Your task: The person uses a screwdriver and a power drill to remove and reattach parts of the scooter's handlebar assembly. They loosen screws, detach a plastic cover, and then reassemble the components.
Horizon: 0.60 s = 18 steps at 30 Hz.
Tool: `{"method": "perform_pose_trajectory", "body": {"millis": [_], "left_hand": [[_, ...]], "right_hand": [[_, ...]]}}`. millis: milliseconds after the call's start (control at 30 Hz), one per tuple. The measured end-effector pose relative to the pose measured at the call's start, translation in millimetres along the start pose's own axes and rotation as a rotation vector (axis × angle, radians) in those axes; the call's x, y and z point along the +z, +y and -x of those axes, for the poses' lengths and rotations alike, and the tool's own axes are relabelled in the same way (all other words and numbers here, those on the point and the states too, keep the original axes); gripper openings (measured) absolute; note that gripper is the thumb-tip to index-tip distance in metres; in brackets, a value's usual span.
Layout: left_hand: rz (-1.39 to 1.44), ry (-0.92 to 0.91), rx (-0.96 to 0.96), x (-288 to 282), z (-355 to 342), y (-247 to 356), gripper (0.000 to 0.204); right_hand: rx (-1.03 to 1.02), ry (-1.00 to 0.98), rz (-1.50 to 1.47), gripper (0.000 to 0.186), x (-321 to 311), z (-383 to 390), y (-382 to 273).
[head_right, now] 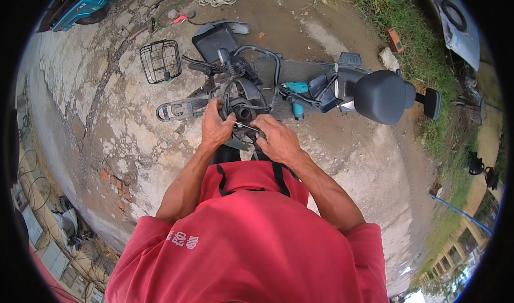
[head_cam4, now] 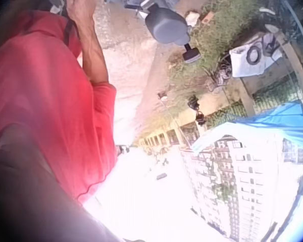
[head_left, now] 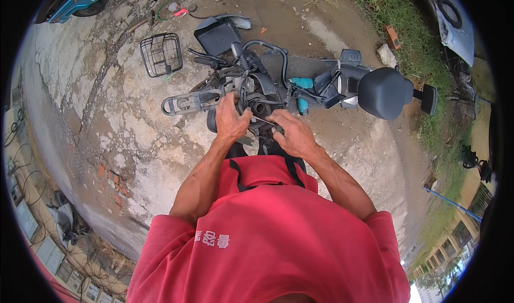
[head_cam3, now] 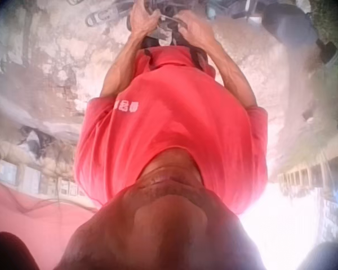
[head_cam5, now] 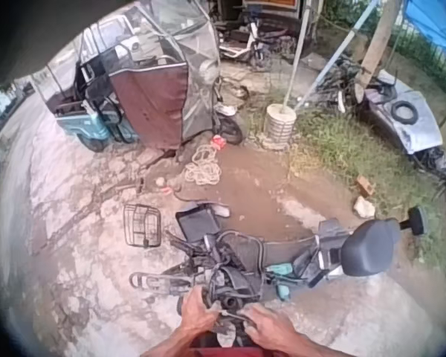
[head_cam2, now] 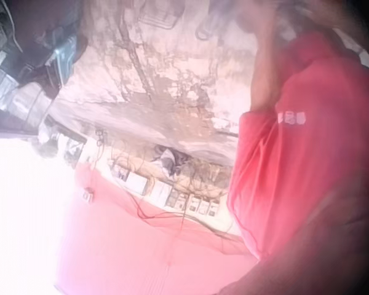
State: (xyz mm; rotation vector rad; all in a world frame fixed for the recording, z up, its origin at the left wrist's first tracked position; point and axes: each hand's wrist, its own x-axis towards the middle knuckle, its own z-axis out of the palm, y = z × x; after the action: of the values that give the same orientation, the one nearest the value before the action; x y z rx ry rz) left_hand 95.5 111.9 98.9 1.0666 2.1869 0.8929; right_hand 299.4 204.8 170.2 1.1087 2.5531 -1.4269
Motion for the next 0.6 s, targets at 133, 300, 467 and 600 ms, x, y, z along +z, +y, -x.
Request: {"method": "perform_pose_trajectory", "body": {"millis": [133, 300, 467, 600], "left_hand": [[-0.029, -0.073, 0.002, -2, -6, 2, 0.055], [-0.052, -0.078, -0.021, 7, -5, 4, 0.062], [-0.085, -0.076, -0.067, 11, -4, -5, 0.066], [-0.056, -0.07, -0.119, 18, -2, -1, 0.065]], "right_hand": [[-0.125, 0.283, -0.272, 0.034, -8, 10, 27], [0.797, 0.585, -1.294, 0.015, -17, 28, 154], [1.044, 0.402, -1.228, 0.024, -13, 11, 317], [1.013, 0.479, -0.932, 0.019, 9, -25, 427]]}}
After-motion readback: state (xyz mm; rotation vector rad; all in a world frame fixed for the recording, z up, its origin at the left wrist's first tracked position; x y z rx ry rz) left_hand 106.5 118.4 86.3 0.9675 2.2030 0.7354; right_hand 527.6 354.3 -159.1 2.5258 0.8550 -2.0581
